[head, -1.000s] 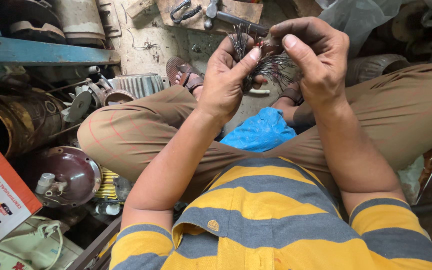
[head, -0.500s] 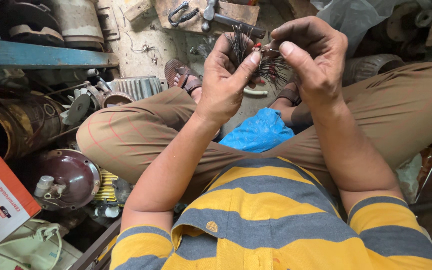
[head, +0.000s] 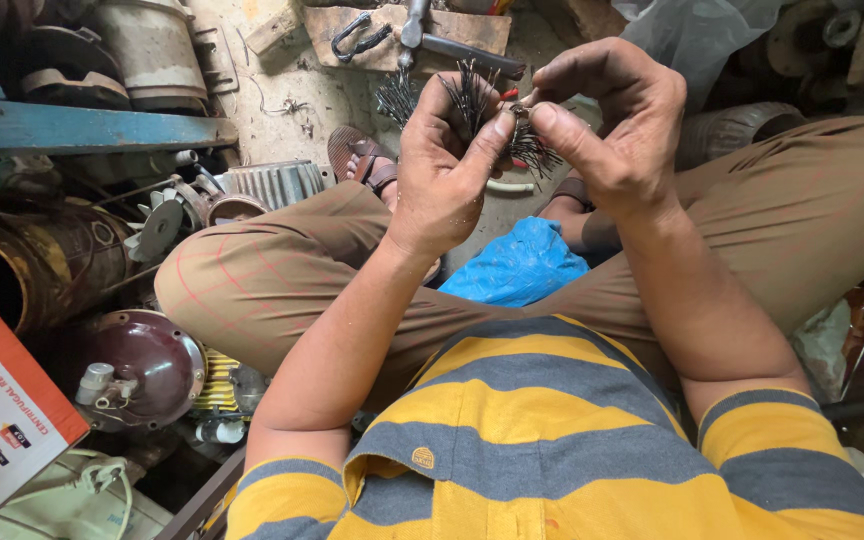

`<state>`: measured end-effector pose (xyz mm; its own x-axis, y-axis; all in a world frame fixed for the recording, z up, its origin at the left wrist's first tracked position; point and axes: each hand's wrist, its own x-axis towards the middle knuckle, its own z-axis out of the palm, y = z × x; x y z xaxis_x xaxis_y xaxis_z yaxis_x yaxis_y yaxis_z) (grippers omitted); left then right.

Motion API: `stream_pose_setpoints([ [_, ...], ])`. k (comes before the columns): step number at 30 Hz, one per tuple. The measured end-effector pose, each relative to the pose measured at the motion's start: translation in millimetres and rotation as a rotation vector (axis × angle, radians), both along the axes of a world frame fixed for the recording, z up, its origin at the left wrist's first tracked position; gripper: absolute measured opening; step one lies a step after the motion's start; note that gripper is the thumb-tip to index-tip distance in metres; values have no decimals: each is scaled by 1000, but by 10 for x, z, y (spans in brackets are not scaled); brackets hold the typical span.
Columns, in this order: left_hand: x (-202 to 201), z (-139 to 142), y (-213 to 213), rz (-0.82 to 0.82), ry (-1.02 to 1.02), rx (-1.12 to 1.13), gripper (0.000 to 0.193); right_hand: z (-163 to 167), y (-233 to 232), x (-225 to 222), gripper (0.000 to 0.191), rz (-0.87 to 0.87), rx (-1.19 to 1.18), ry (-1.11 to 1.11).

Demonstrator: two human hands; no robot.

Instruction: The person sits on the floor and repeatedly bends small metal wires by hand, then uses pliers to cut and shape them. The person also briefly handles a small notebook and pen.

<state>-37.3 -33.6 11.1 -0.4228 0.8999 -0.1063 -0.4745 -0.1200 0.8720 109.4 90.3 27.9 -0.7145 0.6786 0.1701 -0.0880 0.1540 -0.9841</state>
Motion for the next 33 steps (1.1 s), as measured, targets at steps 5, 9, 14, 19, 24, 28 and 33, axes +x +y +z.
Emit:
stream_pose_setpoints([
  [5,-21,-26,7,-3,-104,-19,15,-8,16,-3,20,7,-52,24],
  [9,-53,-51,22,-5,-179,-18,17,-15,5,-7,18,-4,-81,39],
  [14,-36,-72,19,-18,-204,-34,17,-12,-21,-18,18,-11,-87,27],
  [19,1,-122,12,-10,-100,-30,17,24,-28,-50,22,-7,3,-9],
  [24,-32,-136,24,19,-41,-21,17,82,-32,-55,21,36,47,-1],
  [28,-28,-79,4,-22,-85,-38,17,75,-37,-41,17,14,-10,20],
  [33,9,-29,1,-24,1,-44,17,26,-20,-15,13,-38,-11,-6],
])
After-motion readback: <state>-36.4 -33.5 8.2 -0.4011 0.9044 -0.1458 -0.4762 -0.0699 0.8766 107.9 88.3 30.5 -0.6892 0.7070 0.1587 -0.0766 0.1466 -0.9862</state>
